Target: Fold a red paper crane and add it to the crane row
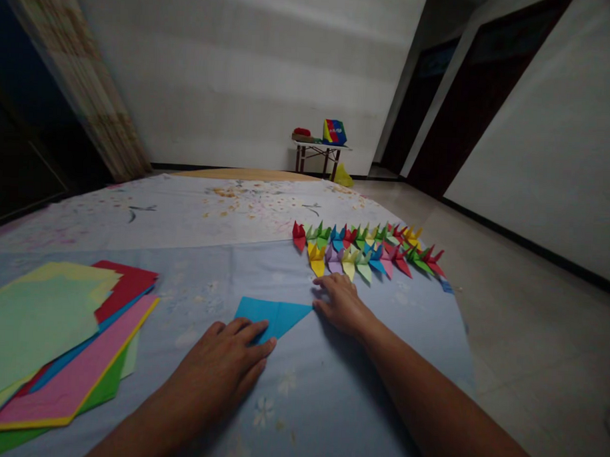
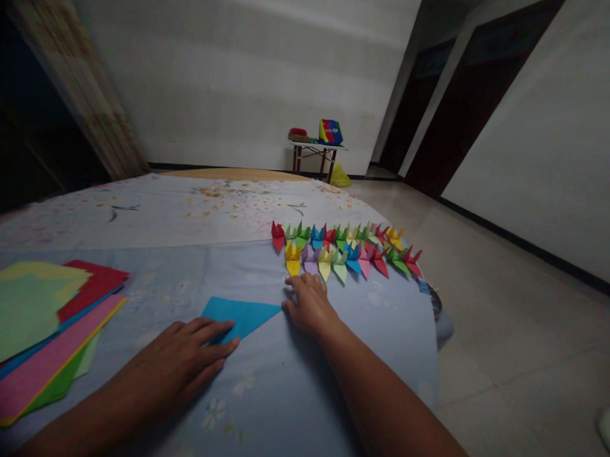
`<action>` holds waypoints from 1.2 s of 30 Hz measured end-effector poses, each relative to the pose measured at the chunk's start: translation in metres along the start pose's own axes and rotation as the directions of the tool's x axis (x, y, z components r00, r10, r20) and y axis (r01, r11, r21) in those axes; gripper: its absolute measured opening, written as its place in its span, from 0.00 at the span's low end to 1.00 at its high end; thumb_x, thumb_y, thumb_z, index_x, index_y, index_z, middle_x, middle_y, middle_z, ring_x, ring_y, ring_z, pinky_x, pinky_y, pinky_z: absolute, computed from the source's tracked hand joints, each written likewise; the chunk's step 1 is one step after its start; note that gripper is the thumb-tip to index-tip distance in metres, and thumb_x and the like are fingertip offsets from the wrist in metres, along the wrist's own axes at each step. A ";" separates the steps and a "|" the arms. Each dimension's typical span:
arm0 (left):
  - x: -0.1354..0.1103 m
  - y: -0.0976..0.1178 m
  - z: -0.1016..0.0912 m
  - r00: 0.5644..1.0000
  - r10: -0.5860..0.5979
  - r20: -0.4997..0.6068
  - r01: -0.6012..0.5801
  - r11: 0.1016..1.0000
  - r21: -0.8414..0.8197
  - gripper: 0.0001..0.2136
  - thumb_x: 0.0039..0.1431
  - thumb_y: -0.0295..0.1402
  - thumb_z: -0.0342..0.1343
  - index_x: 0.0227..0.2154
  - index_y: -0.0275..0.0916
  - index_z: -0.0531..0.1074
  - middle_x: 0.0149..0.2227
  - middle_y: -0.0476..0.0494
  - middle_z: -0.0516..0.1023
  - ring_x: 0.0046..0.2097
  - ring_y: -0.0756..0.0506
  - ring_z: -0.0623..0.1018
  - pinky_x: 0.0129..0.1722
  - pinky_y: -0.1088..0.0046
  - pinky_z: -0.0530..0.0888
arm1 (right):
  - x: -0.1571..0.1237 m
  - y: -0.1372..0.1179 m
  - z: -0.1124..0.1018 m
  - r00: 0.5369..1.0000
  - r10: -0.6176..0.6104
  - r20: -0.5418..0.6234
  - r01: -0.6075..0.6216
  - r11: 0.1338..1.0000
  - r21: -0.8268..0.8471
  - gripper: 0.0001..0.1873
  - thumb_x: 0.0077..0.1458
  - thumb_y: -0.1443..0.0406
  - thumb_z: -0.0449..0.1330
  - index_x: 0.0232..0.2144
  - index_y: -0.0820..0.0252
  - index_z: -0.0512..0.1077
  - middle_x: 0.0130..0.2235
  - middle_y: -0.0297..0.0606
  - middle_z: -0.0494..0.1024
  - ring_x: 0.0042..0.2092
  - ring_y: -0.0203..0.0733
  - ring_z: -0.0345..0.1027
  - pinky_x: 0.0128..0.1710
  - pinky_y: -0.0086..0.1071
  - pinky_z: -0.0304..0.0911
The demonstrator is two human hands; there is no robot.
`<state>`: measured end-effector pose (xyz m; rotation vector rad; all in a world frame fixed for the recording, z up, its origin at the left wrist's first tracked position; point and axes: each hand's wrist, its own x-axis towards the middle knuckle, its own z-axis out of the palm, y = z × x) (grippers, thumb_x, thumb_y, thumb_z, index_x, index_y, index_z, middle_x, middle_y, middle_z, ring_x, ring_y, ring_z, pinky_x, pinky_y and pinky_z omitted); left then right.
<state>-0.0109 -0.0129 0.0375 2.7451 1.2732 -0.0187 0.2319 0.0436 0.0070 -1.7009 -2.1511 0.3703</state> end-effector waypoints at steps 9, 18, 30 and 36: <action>-0.005 -0.006 -0.001 0.999 0.024 -0.029 -0.026 0.998 -0.065 0.14 0.60 0.38 0.46 0.47 0.53 0.70 0.54 0.46 0.70 0.52 0.38 0.68 0.47 0.57 0.62 | 0.000 -0.018 0.011 0.995 -0.095 0.043 0.095 0.995 0.009 0.19 0.48 0.58 0.62 0.43 0.56 0.68 0.44 0.40 0.67 0.47 0.45 0.56 0.46 0.39 0.52; -0.003 -0.016 -0.011 0.989 -0.046 -0.143 0.039 0.998 -0.051 0.14 0.61 0.36 0.44 0.37 0.41 0.74 0.39 0.43 0.76 0.41 0.43 0.73 0.43 0.62 0.64 | 0.002 -0.018 0.012 0.992 -0.099 0.072 0.097 0.995 0.032 0.12 0.51 0.62 0.60 0.40 0.53 0.70 0.42 0.38 0.68 0.47 0.44 0.56 0.45 0.37 0.50; 0.019 0.012 0.017 0.978 -0.073 -0.195 0.071 0.997 -0.018 0.11 0.58 0.39 0.49 0.37 0.41 0.72 0.37 0.43 0.72 0.39 0.43 0.71 0.40 0.65 0.67 | -0.003 -0.032 0.011 0.983 -0.164 0.082 0.165 0.986 -0.001 0.07 0.53 0.65 0.55 0.36 0.58 0.70 0.38 0.39 0.70 0.44 0.43 0.58 0.42 0.36 0.49; 0.022 0.015 0.017 0.970 -0.096 -0.221 0.108 0.993 0.044 0.10 0.59 0.37 0.47 0.33 0.39 0.71 0.35 0.42 0.73 0.38 0.43 0.71 0.37 0.67 0.68 | -0.003 -0.034 0.012 0.988 -0.130 0.081 0.119 0.984 0.131 0.08 0.53 0.63 0.54 0.31 0.59 0.73 0.33 0.37 0.73 0.39 0.41 0.63 0.41 0.34 0.52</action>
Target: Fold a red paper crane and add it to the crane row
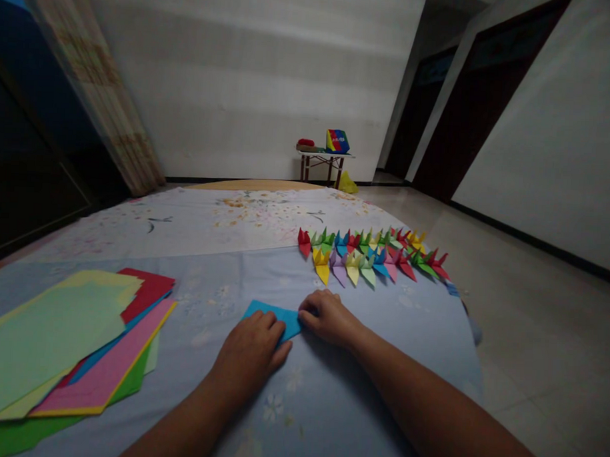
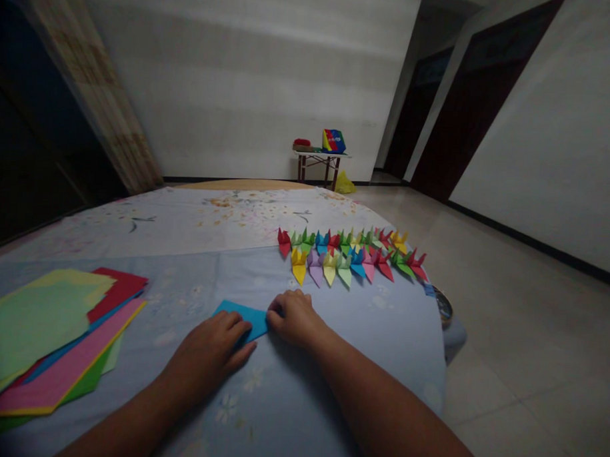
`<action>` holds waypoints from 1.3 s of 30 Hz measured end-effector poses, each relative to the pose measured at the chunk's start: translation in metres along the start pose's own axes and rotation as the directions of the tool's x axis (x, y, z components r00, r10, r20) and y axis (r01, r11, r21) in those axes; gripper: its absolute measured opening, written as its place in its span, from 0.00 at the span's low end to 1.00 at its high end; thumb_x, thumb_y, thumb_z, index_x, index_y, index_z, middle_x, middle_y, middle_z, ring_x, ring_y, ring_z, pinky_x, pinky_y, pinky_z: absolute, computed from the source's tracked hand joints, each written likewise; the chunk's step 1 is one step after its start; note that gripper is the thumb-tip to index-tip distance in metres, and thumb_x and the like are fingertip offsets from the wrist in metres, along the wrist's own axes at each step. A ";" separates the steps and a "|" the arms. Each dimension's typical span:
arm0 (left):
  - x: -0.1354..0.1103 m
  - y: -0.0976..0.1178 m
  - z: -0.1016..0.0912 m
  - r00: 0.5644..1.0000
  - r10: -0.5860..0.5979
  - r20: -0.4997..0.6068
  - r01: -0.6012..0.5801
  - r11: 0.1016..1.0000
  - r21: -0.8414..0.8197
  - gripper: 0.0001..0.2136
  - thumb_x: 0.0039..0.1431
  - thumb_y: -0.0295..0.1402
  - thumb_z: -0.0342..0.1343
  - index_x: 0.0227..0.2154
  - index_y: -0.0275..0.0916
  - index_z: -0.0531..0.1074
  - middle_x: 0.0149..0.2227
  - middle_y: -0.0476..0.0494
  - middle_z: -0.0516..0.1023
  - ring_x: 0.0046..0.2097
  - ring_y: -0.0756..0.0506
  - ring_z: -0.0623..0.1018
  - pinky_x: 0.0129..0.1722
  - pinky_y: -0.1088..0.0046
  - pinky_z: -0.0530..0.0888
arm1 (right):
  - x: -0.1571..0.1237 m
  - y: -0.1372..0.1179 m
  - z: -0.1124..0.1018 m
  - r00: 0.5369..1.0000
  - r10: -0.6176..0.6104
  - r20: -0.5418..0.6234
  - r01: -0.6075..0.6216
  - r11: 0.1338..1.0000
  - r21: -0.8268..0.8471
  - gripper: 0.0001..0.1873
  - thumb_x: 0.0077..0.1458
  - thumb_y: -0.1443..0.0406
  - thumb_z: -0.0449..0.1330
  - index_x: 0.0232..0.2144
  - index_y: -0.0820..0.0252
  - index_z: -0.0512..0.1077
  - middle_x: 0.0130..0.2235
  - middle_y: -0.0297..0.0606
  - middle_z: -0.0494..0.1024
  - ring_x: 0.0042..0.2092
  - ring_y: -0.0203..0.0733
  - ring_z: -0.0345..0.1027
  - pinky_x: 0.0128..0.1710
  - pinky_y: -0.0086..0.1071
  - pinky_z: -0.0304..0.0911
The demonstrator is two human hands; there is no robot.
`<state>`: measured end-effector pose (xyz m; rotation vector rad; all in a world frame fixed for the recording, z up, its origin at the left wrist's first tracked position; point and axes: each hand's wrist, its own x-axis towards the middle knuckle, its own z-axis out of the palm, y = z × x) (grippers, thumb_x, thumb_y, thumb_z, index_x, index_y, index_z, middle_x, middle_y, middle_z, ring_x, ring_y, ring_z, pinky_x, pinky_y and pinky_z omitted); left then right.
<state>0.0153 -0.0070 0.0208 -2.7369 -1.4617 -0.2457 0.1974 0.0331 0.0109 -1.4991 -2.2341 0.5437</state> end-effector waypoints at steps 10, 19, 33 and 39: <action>0.000 -0.013 -0.025 0.841 -0.496 -0.215 0.217 0.674 -0.706 0.13 0.55 0.41 0.49 0.29 0.37 0.72 0.26 0.47 0.76 0.28 0.47 0.75 0.29 0.71 0.72 | 0.007 0.007 -0.011 0.976 0.003 -0.218 0.117 0.836 0.536 0.20 0.59 0.55 0.48 0.46 0.60 0.67 0.48 0.42 0.71 0.49 0.40 0.63 0.48 0.34 0.58; 0.007 -0.014 0.000 0.755 -0.610 0.242 0.274 -0.042 -0.961 0.18 0.46 0.41 0.56 0.38 0.34 0.67 0.24 0.49 0.75 0.26 0.47 0.75 0.28 0.72 0.72 | 0.012 0.011 0.004 1.000 0.021 -0.020 0.004 0.593 0.805 0.21 0.44 0.54 0.62 0.38 0.63 0.70 0.26 0.32 0.71 0.27 0.32 0.62 0.28 0.27 0.57; -0.006 -0.031 0.014 0.898 -0.346 -0.274 0.279 0.926 -0.254 0.18 0.52 0.34 0.53 0.47 0.39 0.62 0.44 0.39 0.70 0.46 0.40 0.71 0.43 0.60 0.68 | 0.021 0.017 0.021 0.976 -0.173 -0.134 0.185 0.980 0.078 0.08 0.55 0.66 0.55 0.36 0.58 0.73 0.34 0.37 0.74 0.37 0.37 0.67 0.39 0.30 0.59; -0.005 -0.031 0.019 0.981 -0.050 -0.188 0.033 0.995 -0.091 0.11 0.58 0.32 0.50 0.42 0.42 0.72 0.46 0.41 0.73 0.49 0.40 0.70 0.49 0.55 0.63 | 0.017 0.016 0.012 0.954 -0.255 -0.158 0.269 0.961 0.070 0.10 0.54 0.63 0.58 0.39 0.57 0.73 0.38 0.39 0.72 0.42 0.39 0.64 0.44 0.32 0.57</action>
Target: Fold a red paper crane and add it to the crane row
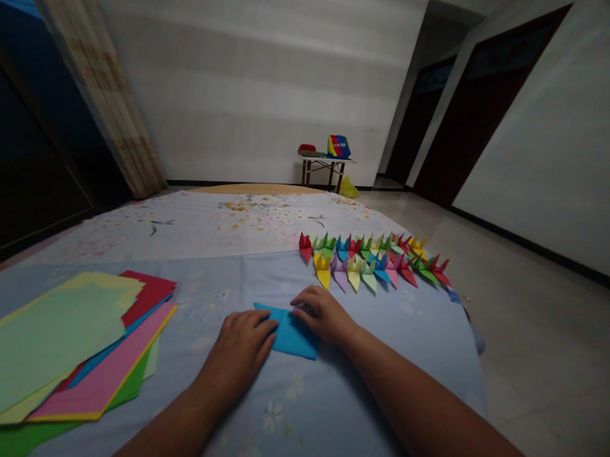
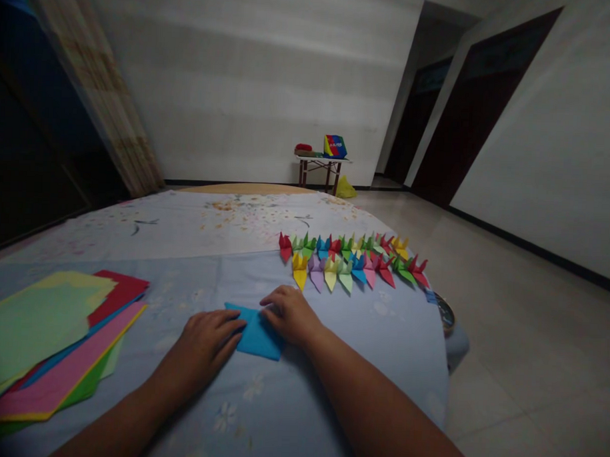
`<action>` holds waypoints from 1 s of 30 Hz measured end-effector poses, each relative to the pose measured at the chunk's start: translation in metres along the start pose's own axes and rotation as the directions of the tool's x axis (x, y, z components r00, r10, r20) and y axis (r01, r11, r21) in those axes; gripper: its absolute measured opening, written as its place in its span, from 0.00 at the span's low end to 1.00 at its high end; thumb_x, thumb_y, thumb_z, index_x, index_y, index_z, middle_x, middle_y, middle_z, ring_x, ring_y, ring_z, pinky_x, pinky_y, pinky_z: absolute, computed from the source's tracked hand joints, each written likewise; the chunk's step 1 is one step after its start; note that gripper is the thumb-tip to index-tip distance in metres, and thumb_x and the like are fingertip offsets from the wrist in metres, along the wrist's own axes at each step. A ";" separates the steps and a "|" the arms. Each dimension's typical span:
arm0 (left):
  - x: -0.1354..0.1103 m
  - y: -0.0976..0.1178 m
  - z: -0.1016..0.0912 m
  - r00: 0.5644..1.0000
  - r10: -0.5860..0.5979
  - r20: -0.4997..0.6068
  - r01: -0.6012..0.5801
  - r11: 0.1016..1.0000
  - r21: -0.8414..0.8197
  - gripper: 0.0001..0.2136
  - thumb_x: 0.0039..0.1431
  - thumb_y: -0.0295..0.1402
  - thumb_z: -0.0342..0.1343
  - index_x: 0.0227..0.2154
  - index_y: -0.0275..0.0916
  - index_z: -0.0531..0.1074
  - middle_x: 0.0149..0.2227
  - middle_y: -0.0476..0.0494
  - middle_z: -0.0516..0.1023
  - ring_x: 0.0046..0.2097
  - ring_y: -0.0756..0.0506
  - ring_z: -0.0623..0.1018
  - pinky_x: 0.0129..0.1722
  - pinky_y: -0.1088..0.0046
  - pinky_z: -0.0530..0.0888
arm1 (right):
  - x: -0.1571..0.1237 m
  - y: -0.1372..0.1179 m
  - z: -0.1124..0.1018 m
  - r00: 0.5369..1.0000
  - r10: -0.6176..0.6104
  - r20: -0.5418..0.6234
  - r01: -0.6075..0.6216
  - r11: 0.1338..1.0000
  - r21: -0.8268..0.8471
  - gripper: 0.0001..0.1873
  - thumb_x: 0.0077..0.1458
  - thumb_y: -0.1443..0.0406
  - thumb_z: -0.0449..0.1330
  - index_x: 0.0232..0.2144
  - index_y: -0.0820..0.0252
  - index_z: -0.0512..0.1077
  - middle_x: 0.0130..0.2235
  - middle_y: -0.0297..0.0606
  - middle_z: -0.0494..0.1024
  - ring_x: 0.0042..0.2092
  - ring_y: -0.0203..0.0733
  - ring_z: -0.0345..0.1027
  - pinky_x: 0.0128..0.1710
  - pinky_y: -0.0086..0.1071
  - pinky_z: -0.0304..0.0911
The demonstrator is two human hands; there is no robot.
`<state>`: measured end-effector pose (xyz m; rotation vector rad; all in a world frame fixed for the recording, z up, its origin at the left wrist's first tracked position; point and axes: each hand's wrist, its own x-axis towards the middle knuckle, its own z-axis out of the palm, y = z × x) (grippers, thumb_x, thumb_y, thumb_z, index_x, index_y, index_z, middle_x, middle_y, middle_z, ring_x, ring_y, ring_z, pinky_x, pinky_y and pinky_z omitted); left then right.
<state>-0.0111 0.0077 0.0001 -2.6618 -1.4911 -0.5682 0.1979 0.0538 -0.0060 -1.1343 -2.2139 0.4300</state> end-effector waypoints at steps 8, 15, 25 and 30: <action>-0.002 0.001 0.003 0.999 -0.034 0.029 0.033 0.999 0.023 0.12 0.59 0.35 0.49 0.43 0.43 0.72 0.46 0.41 0.73 0.49 0.41 0.70 0.49 0.56 0.63 | -0.011 -0.017 -0.034 0.909 -0.193 0.369 0.202 0.979 0.014 0.19 0.43 0.55 0.65 0.40 0.50 0.73 0.45 0.36 0.72 0.48 0.44 0.57 0.49 0.40 0.49; -0.003 -0.001 0.004 1.000 0.015 -0.009 -0.015 1.000 0.009 0.11 0.58 0.34 0.51 0.42 0.44 0.72 0.44 0.41 0.73 0.47 0.41 0.70 0.48 0.55 0.62 | -0.014 -0.027 -0.041 0.890 -0.205 0.407 0.240 0.970 -0.034 0.13 0.47 0.67 0.59 0.38 0.56 0.74 0.44 0.38 0.74 0.47 0.44 0.59 0.48 0.40 0.48; -0.003 0.009 -0.008 0.990 0.132 0.046 -0.128 0.988 -0.081 0.10 0.57 0.28 0.51 0.39 0.43 0.74 0.41 0.41 0.75 0.43 0.42 0.72 0.44 0.59 0.67 | -0.013 -0.008 -0.046 0.943 -0.081 0.324 0.084 0.996 0.005 0.11 0.51 0.57 0.60 0.32 0.58 0.75 0.33 0.38 0.76 0.41 0.41 0.65 0.45 0.36 0.54; -0.004 0.012 -0.012 0.984 0.148 0.101 -0.140 0.987 -0.082 0.10 0.58 0.27 0.48 0.39 0.41 0.73 0.39 0.41 0.74 0.42 0.43 0.71 0.43 0.61 0.67 | -0.004 0.002 -0.028 0.981 0.094 0.171 -0.106 0.993 0.058 0.15 0.48 0.54 0.61 0.24 0.60 0.75 0.27 0.34 0.76 0.32 0.37 0.66 0.36 0.30 0.57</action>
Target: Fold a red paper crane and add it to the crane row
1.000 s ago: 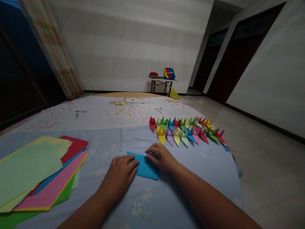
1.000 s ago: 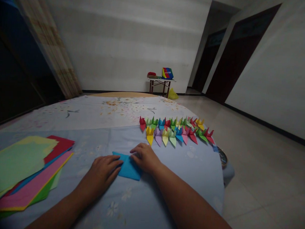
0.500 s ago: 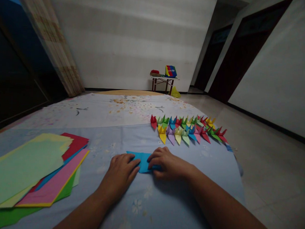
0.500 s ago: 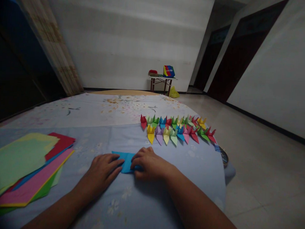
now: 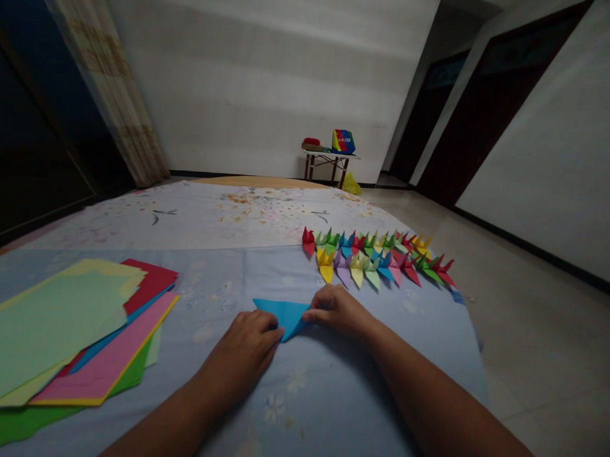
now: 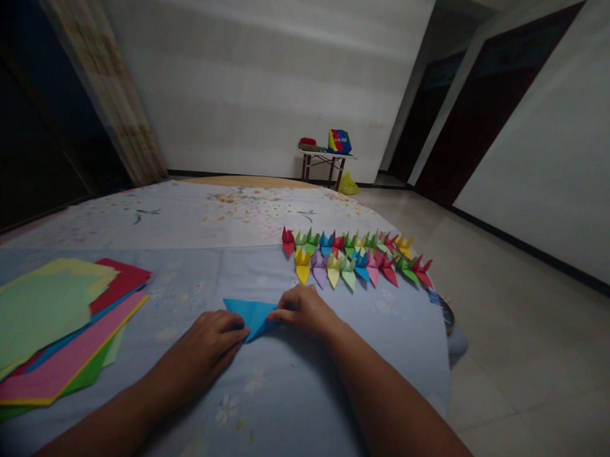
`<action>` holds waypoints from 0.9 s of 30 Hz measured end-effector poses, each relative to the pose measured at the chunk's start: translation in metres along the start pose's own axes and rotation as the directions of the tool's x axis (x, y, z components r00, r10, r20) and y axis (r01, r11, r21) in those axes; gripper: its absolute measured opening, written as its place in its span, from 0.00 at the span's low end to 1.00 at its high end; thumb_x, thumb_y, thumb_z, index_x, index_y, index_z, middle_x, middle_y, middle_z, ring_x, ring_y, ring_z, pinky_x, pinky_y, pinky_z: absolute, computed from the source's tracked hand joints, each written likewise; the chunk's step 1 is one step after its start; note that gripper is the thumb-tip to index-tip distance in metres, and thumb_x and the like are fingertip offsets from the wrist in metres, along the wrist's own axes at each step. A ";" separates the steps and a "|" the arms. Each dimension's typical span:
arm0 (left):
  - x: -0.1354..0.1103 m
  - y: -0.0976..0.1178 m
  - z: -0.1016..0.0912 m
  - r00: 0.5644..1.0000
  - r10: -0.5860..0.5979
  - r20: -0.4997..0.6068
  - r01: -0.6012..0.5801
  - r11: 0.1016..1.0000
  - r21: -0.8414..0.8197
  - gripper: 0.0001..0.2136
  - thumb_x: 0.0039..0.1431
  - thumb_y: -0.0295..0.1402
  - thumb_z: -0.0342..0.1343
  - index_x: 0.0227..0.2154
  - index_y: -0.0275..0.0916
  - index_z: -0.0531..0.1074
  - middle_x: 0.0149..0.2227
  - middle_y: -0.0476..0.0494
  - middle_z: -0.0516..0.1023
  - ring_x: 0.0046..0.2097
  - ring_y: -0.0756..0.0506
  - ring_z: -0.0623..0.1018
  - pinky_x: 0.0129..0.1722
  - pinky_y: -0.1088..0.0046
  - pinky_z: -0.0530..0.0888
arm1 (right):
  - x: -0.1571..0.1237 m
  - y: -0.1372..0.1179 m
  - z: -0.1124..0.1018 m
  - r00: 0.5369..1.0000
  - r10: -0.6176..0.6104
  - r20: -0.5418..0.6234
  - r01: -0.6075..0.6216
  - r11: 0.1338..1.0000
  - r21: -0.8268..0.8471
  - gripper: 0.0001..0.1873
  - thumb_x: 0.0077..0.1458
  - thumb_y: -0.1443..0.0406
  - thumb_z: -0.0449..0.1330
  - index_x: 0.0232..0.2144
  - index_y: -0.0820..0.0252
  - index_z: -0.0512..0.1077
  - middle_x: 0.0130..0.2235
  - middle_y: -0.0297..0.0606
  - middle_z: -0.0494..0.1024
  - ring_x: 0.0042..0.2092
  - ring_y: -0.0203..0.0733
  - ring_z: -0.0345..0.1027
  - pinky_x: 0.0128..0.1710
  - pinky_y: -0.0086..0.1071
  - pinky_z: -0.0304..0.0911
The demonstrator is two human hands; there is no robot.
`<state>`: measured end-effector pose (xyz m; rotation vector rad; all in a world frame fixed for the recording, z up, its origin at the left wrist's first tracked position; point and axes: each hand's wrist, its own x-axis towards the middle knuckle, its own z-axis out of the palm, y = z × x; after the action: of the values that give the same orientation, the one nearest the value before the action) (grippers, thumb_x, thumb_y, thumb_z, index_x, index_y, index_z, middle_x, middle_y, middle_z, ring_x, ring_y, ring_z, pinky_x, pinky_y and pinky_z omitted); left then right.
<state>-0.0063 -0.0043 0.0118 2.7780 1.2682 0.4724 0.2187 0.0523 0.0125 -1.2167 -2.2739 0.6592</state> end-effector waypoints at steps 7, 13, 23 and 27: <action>0.000 -0.003 -0.003 1.000 -0.024 0.020 0.025 0.997 -0.078 0.10 0.56 0.28 0.50 0.41 0.41 0.70 0.39 0.44 0.73 0.41 0.44 0.71 0.43 0.63 0.66 | 0.022 -0.006 0.015 0.995 0.056 -0.080 -0.064 0.992 -0.105 0.13 0.45 0.55 0.64 0.22 0.59 0.74 0.27 0.34 0.76 0.36 0.40 0.65 0.41 0.35 0.51; 0.002 0.001 -0.005 0.996 0.009 0.087 -0.007 1.000 -0.016 0.17 0.56 0.27 0.49 0.49 0.44 0.65 0.40 0.44 0.72 0.42 0.43 0.70 0.42 0.63 0.66 | 0.032 -0.001 0.026 0.996 0.033 -0.077 -0.048 0.978 -0.204 0.16 0.46 0.51 0.62 0.24 0.58 0.75 0.28 0.36 0.75 0.39 0.42 0.61 0.39 0.36 0.47; 0.002 0.003 -0.005 0.993 0.024 0.113 -0.027 0.999 0.025 0.16 0.56 0.27 0.49 0.48 0.45 0.68 0.38 0.43 0.71 0.40 0.44 0.69 0.40 0.64 0.66 | 0.023 -0.003 0.024 0.994 0.032 -0.106 -0.055 0.975 -0.216 0.15 0.50 0.52 0.59 0.29 0.58 0.74 0.32 0.37 0.73 0.42 0.43 0.60 0.42 0.37 0.48; 0.003 0.004 -0.005 0.994 0.023 0.106 -0.025 0.999 0.021 0.16 0.56 0.27 0.49 0.47 0.46 0.69 0.37 0.44 0.71 0.39 0.44 0.69 0.40 0.65 0.66 | 0.014 -0.002 0.017 0.991 0.064 -0.117 -0.083 0.983 -0.166 0.11 0.51 0.56 0.59 0.31 0.59 0.73 0.34 0.37 0.73 0.42 0.42 0.60 0.43 0.36 0.49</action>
<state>-0.0036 -0.0052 0.0181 2.7977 1.2263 0.3103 0.1997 0.0598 0.0030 -1.3879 -2.2379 0.4168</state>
